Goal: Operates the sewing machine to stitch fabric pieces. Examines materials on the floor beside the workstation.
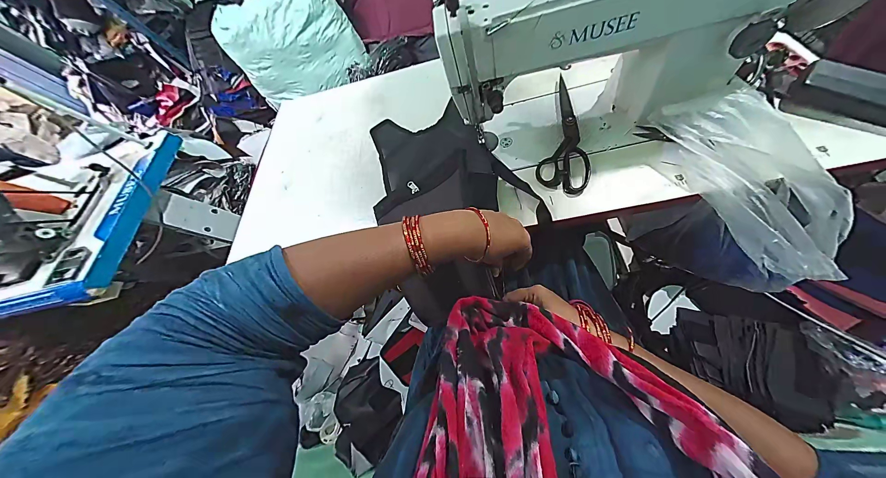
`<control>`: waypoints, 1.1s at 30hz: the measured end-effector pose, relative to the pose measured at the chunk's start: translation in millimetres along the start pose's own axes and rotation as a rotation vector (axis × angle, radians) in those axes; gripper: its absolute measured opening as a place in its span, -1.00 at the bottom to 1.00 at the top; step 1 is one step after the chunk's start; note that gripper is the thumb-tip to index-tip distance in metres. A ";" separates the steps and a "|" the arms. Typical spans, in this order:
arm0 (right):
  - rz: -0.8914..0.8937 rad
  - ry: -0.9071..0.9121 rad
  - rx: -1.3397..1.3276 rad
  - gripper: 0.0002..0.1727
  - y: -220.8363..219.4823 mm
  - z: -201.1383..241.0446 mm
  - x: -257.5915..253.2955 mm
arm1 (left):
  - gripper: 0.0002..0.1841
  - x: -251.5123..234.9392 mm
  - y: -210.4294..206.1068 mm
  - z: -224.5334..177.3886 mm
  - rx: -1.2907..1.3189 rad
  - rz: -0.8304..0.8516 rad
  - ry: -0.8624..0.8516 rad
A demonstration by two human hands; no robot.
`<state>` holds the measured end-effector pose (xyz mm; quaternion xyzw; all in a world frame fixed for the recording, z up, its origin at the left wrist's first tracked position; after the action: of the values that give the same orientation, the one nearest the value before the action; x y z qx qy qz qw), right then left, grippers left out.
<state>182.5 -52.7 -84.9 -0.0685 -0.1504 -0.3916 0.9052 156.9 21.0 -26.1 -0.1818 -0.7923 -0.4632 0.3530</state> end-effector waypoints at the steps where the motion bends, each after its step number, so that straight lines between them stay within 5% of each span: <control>1: 0.005 -0.002 0.007 -0.75 0.2 -0.1 0.1 | -0.73 -1.2 -0.7 -0.7 -0.022 0.025 0.003; 8: 0.001 -0.082 0.003 -0.76 0.1 -3.9 -0.7 | -0.89 -9.3 -3.5 -3.8 -0.127 0.082 -0.045; 13: -0.031 -0.128 -0.178 -0.69 8.3 -16.0 -8.2 | -0.96 -9.9 -9.2 0.4 -0.163 -0.014 -0.124; 26: -0.112 -0.084 -0.242 -0.86 19.2 -19.1 -24.4 | -0.91 -8.1 -15.0 2.8 -0.169 -0.227 -0.273; 33: -0.108 -0.114 -0.249 -0.83 18.0 -18.0 -23.0 | -0.89 -1.4 0.9 27.7 -0.050 -0.191 -0.099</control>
<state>184.7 -28.9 -109.5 -0.1940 -0.1554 -0.4510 0.8572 147.6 45.4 -35.5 -0.1368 -0.8107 -0.5049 0.2630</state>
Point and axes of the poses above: each hand's wrist, its own x-axis away from the middle knuckle, its own y-axis out of the back of the hand, z = x × y, the point moved 8 cm from there along -x, towards the middle knuckle, and after that the axes turned 11 degrees about -y, right-handed, at the moved point
